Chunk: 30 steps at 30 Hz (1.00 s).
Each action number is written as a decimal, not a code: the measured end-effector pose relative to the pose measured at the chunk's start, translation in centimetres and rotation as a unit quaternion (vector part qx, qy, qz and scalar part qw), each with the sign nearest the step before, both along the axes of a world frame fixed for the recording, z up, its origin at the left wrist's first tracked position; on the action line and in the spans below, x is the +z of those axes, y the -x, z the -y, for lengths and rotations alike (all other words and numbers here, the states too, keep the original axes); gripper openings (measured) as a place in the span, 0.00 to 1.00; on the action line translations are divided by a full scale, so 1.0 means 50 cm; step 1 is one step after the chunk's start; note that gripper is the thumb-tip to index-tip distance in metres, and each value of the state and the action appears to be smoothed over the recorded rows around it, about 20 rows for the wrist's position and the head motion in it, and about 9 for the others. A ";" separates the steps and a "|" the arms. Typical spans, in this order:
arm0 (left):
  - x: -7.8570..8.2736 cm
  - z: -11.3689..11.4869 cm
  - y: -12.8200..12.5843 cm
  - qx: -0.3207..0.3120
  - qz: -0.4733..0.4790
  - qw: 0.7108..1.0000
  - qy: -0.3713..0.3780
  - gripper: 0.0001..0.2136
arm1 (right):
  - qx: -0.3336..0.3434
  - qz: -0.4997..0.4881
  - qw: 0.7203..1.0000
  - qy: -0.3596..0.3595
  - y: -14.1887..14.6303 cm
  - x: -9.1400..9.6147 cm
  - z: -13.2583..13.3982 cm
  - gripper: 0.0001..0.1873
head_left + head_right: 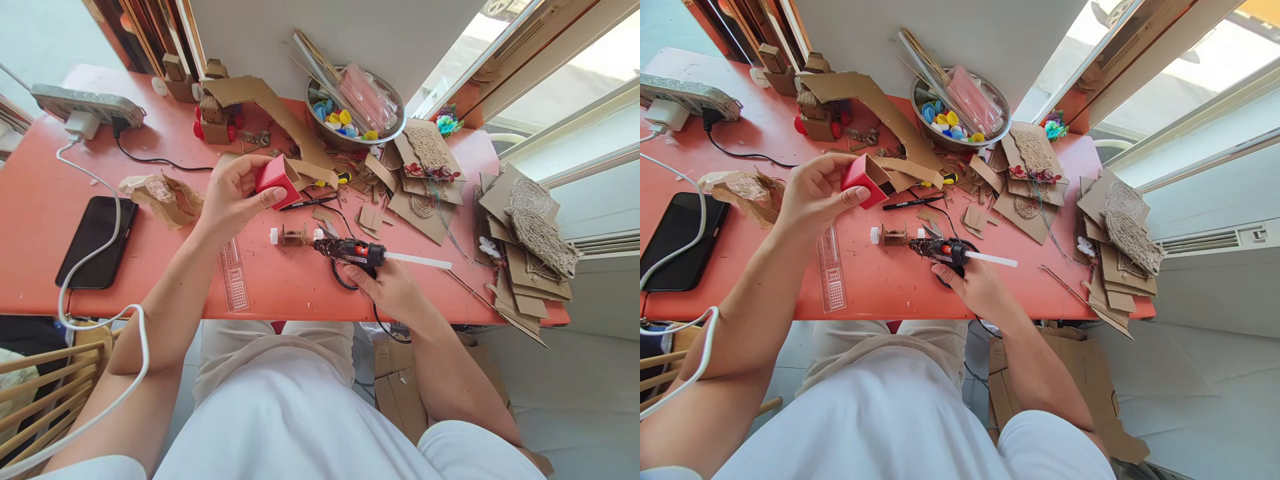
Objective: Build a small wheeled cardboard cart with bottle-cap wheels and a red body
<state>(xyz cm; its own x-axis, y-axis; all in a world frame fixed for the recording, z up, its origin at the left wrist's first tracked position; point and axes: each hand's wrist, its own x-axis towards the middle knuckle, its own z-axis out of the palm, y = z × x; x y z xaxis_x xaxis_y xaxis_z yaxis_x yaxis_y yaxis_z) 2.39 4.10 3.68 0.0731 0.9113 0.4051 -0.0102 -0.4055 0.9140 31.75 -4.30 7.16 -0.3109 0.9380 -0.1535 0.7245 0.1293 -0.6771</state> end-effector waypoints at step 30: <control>0.007 0.004 -0.010 0.020 -0.004 1.000 -0.017 0.31 | 0.018 0.032 0.998 -0.054 0.071 -0.025 -0.047 0.34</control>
